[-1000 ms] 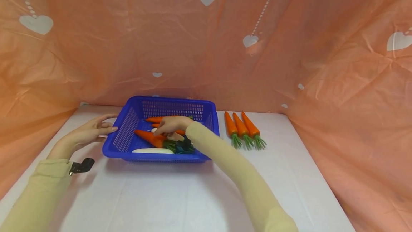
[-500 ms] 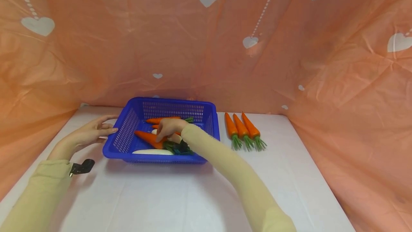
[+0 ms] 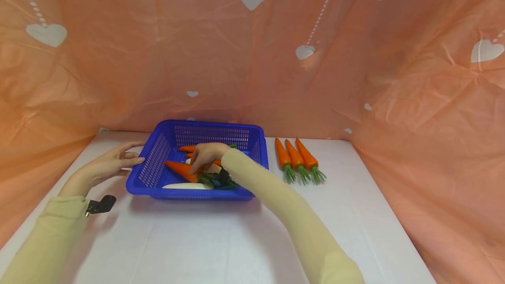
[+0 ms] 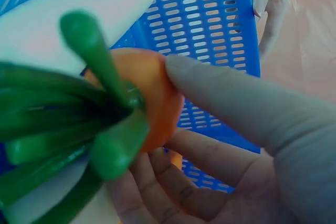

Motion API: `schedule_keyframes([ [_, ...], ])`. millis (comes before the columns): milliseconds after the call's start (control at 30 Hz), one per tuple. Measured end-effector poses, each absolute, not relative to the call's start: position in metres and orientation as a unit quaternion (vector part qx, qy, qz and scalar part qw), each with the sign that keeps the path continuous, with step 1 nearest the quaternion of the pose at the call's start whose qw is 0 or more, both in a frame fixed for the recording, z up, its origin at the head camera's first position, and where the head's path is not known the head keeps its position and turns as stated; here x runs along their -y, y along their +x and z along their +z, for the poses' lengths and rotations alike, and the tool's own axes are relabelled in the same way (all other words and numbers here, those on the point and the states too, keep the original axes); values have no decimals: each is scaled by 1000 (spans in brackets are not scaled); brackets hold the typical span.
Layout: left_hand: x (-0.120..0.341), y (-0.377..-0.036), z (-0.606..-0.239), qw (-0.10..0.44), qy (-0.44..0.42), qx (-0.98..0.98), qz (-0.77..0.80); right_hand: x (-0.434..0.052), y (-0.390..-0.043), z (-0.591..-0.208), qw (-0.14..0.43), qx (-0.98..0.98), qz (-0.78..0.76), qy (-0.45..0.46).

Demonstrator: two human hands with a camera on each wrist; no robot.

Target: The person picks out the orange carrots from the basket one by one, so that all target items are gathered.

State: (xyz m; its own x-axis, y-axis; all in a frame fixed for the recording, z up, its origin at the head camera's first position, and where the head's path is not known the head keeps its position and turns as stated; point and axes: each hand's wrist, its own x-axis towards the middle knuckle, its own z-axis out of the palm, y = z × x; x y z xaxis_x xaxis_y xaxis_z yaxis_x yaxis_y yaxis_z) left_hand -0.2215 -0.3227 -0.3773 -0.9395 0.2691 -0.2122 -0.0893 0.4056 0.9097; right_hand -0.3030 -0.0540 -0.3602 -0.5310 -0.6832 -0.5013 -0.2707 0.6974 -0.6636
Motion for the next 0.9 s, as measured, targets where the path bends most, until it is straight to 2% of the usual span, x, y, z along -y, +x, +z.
schedule_keyframes([
  [433, 321, -220, -376, 166, 53, -820, 545, 55, -302, -359, 424, -813, -311, -250],
  [667, 320, -221, -379, 170, 56, -814, 552, 49, -300, -365, 394, -822, -271, -309],
  [900, 323, -220, -377, 163, 58, -825, 538, 32, -306, -362, 423, -791, -327, -297],
])
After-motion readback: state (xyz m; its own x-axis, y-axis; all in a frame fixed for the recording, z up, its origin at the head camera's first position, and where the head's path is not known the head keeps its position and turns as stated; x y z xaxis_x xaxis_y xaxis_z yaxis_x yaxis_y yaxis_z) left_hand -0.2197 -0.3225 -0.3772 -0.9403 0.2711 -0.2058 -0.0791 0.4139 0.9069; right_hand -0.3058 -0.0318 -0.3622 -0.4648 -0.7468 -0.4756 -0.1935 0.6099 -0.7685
